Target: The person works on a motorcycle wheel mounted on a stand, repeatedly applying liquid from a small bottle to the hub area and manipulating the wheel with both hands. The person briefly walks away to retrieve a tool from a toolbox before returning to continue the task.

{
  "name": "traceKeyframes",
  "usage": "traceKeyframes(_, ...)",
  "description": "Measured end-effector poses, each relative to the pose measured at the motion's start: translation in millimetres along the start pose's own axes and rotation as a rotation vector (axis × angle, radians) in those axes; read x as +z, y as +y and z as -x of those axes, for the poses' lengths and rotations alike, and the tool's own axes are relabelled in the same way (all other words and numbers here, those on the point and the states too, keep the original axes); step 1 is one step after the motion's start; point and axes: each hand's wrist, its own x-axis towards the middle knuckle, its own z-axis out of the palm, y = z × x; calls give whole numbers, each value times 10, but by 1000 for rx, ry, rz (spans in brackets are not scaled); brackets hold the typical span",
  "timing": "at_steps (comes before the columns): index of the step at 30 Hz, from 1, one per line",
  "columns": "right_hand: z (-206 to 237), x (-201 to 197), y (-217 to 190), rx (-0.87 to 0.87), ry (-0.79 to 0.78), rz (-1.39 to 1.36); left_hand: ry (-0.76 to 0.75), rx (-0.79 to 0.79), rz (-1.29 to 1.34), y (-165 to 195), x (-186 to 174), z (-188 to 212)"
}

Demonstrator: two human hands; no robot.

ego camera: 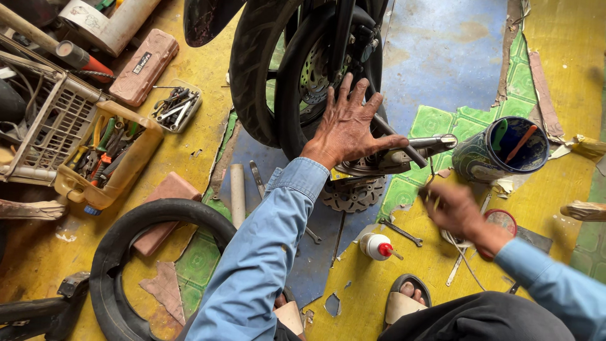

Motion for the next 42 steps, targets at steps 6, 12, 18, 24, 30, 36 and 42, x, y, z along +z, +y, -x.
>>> traceKeyframes(6, 640, 728, -51, 77, -560, -28, 26, 26, -108, 69, -144, 34)
traceKeyframes(12, 522, 1126, -290, 19, -436, -212, 67, 97, -200, 72, -142, 101)
traceKeyframes(18, 458, 1123, -312, 100, -405, -291, 23, 59, -154, 90, -102, 93)
traceKeyframes(24, 377, 1085, -262, 250, -374, -314, -24, 42, -126, 111, -100, 83)
traceKeyframes(30, 214, 853, -220, 326, -372, -214, -21, 31, -113, 119, -68, 56)
traceKeyframes(36, 163, 697, -270, 380, -384, -121, -31, 30, -114, 132, -68, 52)
traceKeyframes(42, 97, 653, -281, 397, -416, -109, -32, 35, -121, 145, -87, 48)
